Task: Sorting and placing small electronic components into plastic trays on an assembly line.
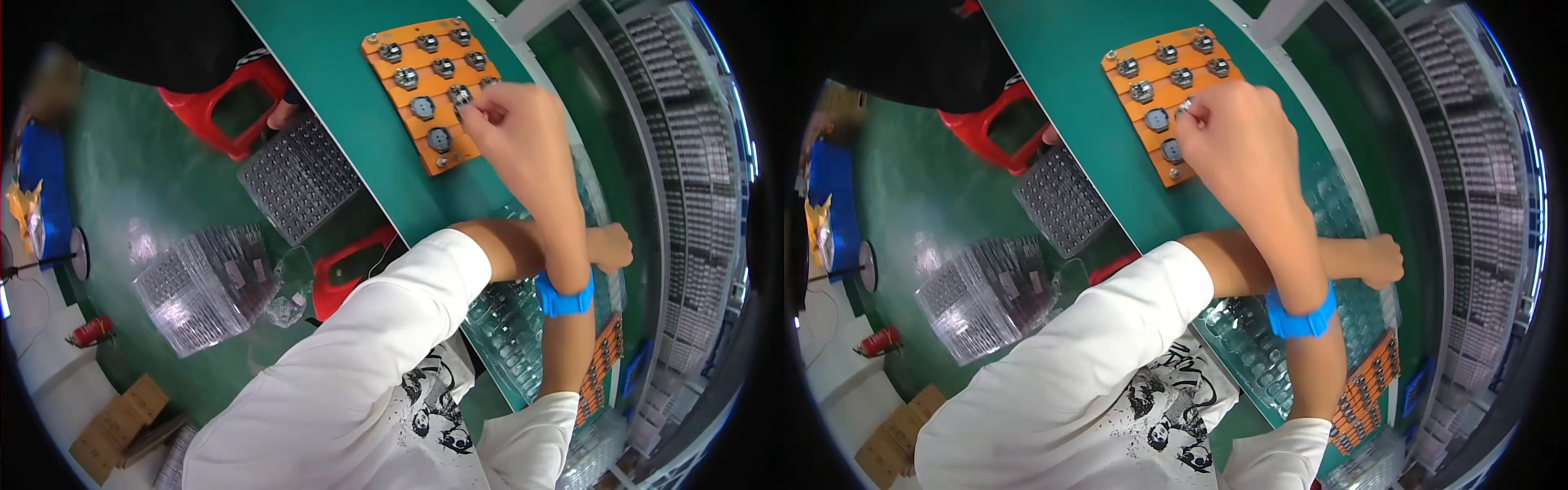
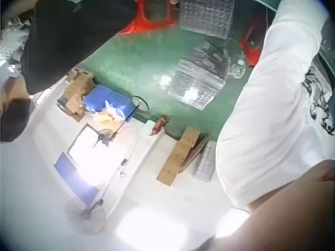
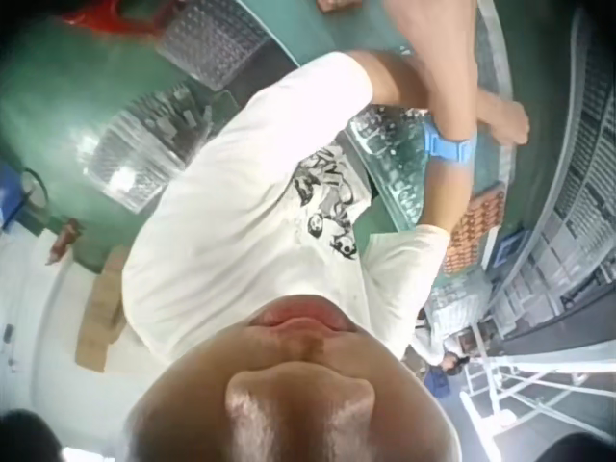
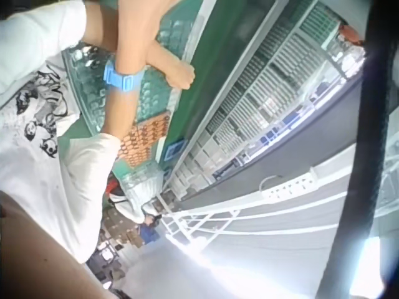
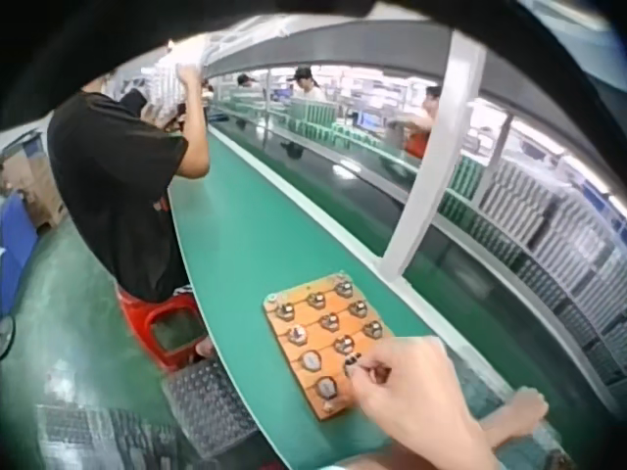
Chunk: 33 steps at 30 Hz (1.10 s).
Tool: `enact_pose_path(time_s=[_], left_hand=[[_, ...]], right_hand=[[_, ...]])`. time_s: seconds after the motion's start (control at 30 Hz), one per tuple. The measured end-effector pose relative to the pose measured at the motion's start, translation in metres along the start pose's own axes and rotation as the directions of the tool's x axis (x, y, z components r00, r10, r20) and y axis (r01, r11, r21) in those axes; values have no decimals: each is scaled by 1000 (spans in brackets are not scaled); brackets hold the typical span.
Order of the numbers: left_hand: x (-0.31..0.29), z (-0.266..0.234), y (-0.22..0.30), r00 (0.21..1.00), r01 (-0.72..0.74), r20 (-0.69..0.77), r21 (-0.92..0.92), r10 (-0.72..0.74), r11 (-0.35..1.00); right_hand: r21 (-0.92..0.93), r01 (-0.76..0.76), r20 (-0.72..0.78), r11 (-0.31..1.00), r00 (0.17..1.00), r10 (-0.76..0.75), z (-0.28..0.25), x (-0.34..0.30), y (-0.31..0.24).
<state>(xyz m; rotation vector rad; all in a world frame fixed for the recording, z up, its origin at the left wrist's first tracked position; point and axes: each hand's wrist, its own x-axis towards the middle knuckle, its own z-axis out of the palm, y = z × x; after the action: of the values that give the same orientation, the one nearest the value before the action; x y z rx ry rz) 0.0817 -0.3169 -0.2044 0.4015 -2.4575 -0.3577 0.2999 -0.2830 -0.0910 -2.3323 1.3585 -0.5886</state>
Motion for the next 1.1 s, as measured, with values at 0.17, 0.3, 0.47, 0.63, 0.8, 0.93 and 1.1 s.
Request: enact_pose_path(time_s=[0.17, 0.3, 0.47, 0.63, 0.8, 0.93, 1.1], left_hand=[[15, 10, -2, 1000, 4, 6, -9, -4, 1000], [3, 2, -8, 990, 73, 117, 44, -77, 996], [-117, -45, 14, 990, -25, 141, 28, 21, 999], [-37, -56, -16, 987, 105, 106, 149, -122, 983], [-38, -44, 14, 979, 10, 196, 190, -48, 982], [-23, -19, 10, 997, 35, -71, 69, -30, 997], [-7, -11, 7, 997, 13, -81, 18, -11, 1000]], right_hand=[[-73, 111, 77, 991, 991, -106, 45, 29, 2], [-48, 120, 160, 992, 981, -111, 52, 31, -1], [-8, -50, 63, 999, 997, 51, 30, 24, 28], [-27, 30, 161, 999, 987, -25, 67, 34, -24], [-10, 1, 170, 1000, 985, 0, 60, 33, 10], [63, -193, 271, 979, 948, 170, 50, 36, -3], [151, -198, 268, 968, 951, 153, 49, 39, 2]])
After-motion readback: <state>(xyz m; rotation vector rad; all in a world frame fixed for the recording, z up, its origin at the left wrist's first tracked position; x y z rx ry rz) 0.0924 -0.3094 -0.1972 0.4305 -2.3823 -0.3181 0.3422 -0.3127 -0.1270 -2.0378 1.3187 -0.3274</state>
